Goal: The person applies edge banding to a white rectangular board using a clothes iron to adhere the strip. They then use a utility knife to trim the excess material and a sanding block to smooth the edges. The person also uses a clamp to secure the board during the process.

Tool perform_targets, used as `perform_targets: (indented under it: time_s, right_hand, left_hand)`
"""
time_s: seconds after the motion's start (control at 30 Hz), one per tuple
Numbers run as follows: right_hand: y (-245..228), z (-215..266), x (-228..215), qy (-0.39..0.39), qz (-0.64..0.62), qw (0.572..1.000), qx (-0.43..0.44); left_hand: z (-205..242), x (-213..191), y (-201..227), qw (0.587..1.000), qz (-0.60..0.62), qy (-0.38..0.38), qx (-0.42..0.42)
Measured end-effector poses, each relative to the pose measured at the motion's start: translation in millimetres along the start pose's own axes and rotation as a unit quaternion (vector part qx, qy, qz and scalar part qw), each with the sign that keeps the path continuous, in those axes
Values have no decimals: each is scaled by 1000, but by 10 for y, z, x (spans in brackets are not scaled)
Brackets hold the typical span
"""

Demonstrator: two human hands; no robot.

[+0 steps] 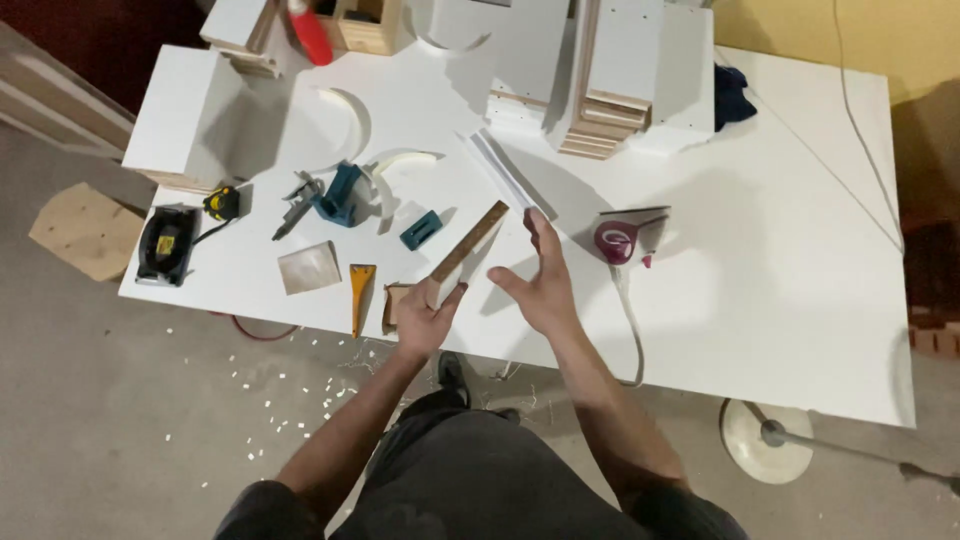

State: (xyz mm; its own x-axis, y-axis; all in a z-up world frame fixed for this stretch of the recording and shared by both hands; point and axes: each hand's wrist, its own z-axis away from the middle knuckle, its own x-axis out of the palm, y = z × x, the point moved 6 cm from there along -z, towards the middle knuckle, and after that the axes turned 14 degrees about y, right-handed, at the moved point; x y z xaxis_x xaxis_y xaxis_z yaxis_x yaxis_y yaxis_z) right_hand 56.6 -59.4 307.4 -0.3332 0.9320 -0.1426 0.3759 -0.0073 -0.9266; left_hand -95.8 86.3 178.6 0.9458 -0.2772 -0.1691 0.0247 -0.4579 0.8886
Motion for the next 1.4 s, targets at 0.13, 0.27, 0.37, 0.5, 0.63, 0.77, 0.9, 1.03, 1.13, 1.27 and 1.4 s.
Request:
perform_targets:
  time_s: [0.13, 0.27, 0.37, 0.5, 0.63, 0.77, 0.9, 1.03, 1.13, 1.27, 1.4]
  right_hand:
    - [-733, -242, 395, -109, 77, 979, 153]
    - [-794, -348, 575, -119, 70, 968, 210]
    - [-599, -414, 656, -101, 67, 970, 211]
    - [-454, -469, 661, -91, 52, 971, 214]
    - [-296, -554, 659, -96, 27, 969, 227]
    - [9, -629, 601, -84, -45, 970, 224]
    - [277, -750, 482, -58, -116, 966, 223]
    - [394, -880, 345, -65, -144, 963, 220]
    - [427, -955, 268, -60, -156, 955, 244]
    - [112, -1013, 43, -33, -50, 978, 199]
    - [-95, -765, 57, -45, 185, 923, -334]
  left_hand:
    - [-311, 34, 291, 994, 18, -15, 111]
    - [-445, 127, 102, 987, -13, -8, 159]
    - [-536, 173, 60, 985, -22, -1, 173]
    - [-618, 196, 45, 987, -5, -5, 161]
    - [-630, 210, 38, 988, -4, 1, 154]
    - [-572, 244, 48, 987, -35, 10, 157]
    - [-519, 247, 147, 993, -16, -3, 119]
    - [-458, 252, 293, 993, -31, -9, 112]
    - [-417, 292, 324, 995, -39, -9, 96]
    - [-376, 347, 366, 995, -50, -5, 86]
    - [-384, 380, 324, 997, -65, 15, 29]
